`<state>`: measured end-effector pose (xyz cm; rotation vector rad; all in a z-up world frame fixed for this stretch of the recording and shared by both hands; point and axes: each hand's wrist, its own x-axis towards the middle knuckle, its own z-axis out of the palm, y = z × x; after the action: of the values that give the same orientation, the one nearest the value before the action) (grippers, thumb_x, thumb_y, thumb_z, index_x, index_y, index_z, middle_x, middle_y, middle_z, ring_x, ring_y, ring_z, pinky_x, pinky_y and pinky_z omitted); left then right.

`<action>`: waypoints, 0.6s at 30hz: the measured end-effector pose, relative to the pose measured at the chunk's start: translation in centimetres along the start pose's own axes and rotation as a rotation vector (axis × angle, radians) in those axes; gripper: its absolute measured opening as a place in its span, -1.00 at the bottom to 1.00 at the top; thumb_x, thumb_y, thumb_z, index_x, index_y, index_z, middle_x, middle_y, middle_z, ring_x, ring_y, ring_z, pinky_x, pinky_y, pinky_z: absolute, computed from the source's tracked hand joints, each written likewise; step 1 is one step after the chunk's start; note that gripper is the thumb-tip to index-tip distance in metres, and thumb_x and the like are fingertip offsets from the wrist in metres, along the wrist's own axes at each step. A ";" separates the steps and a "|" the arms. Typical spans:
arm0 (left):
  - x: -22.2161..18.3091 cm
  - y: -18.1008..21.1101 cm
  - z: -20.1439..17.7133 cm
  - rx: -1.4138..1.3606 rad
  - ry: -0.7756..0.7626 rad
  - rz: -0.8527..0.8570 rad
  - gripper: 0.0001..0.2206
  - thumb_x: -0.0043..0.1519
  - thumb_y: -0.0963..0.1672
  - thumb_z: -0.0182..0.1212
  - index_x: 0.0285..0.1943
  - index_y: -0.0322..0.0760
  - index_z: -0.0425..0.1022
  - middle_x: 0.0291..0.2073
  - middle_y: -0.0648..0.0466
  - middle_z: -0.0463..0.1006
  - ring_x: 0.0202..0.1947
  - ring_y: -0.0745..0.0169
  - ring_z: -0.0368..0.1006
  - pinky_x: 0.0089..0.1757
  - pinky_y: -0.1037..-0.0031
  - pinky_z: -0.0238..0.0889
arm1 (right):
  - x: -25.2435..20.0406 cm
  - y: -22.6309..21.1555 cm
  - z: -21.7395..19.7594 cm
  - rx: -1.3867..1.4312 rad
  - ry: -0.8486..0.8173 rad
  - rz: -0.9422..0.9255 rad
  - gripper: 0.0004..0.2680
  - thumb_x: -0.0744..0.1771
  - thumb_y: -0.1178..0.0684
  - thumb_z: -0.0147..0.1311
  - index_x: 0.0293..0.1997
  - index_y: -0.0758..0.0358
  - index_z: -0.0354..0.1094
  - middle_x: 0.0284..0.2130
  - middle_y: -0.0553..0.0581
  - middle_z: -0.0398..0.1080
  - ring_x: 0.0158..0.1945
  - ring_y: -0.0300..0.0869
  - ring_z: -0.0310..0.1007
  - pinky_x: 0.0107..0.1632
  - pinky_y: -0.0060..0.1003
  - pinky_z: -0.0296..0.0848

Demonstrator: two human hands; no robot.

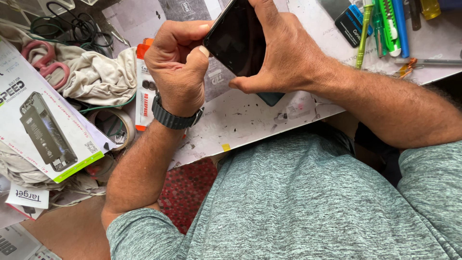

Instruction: The person opens a small orange and white package and removes a small black component. They then pick up a disassembled smartphone and repeatedly press along the edges of the screen and back to check the fit of the casing. The phone remains open with the battery visible.

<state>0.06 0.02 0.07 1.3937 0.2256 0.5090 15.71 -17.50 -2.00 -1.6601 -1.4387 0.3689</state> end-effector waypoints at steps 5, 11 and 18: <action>0.1 0.0 0.1 0.019 -0.004 0.015 -0.77 0.35 -0.41 0.04 0.08 -0.47 0.48 -0.02 -0.09 0.63 -0.03 0.32 0.58 0.10 0.50 0.48 | -0.1 0.3 0.3 -0.006 0.002 -0.013 -0.10 0.25 -0.11 0.58 0.47 0.28 -0.38 -0.13 0.30 0.41 -0.15 0.05 0.62 -0.09 -0.23 0.69; 0.1 -0.3 0.0 0.026 -0.012 0.043 -0.77 0.35 -0.41 0.03 0.08 -0.46 0.48 -0.02 -0.09 0.63 -0.03 0.32 0.59 0.10 0.51 0.48 | -0.4 0.4 0.4 0.014 0.017 -0.019 -0.11 0.26 -0.08 0.59 0.47 0.30 -0.38 -0.10 0.29 0.40 -0.10 0.06 0.61 -0.05 -0.23 0.70; -0.2 -1.2 0.1 -0.075 0.011 0.024 -0.74 0.34 -0.43 -0.01 0.09 -0.46 0.46 -0.01 -0.06 0.61 -0.03 0.34 0.57 0.11 0.53 0.45 | -0.2 0.2 0.1 -0.032 0.086 -0.063 -0.17 0.23 -0.10 0.61 0.42 0.30 -0.23 -0.02 0.32 0.29 0.00 0.07 0.51 0.02 -0.16 0.61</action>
<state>0.21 -0.30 -1.07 1.3220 0.1970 0.5405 15.73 -17.69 -2.26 -1.6326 -1.4353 0.2374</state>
